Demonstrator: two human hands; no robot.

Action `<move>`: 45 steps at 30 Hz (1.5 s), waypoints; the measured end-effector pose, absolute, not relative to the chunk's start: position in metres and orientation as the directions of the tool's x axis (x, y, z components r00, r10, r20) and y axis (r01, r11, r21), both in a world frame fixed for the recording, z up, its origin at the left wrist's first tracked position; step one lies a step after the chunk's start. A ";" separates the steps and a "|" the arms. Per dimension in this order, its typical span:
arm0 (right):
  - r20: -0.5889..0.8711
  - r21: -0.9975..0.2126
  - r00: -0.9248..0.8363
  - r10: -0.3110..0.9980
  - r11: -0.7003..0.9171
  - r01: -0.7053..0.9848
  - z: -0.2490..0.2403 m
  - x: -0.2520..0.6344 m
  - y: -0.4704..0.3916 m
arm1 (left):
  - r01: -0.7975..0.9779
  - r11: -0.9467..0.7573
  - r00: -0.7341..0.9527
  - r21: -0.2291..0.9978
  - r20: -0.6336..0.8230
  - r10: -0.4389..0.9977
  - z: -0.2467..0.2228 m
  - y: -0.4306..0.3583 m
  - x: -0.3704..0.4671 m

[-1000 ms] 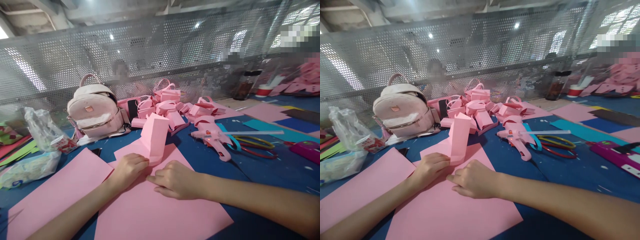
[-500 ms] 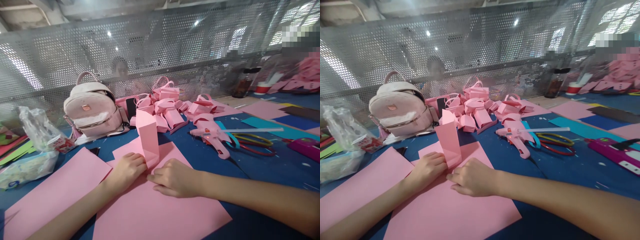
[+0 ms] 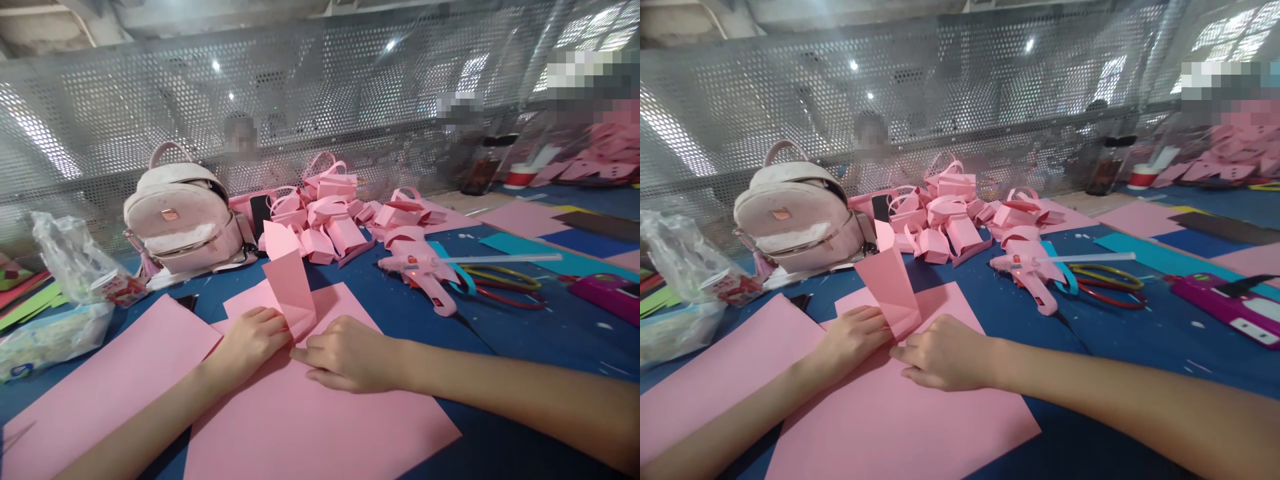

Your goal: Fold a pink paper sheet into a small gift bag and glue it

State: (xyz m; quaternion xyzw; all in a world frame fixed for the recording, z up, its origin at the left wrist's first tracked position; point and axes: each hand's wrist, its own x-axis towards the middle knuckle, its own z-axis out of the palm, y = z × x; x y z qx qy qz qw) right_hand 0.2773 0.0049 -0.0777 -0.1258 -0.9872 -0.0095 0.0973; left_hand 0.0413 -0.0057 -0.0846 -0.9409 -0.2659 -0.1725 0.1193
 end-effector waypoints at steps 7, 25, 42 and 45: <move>0.195 -0.005 -0.950 0.245 0.969 0.249 -0.077 0.278 0.004 | 0.541 -0.828 0.799 -0.149 0.400 0.450 -0.084 -0.005 0.043; 0.221 -0.025 -0.946 0.235 0.971 0.236 -0.080 0.277 0.006 | 0.653 -0.751 0.649 -0.098 0.584 0.488 -0.097 0.007 0.045; 0.194 -0.025 -0.949 0.248 0.969 0.248 -0.081 0.276 0.006 | 0.547 -0.803 0.787 -0.235 0.471 0.399 -0.087 0.004 0.047; 0.192 -0.022 -0.951 0.241 0.970 0.241 -0.080 0.277 0.006 | 0.546 -0.796 0.792 -0.260 0.470 0.390 -0.087 0.003 0.045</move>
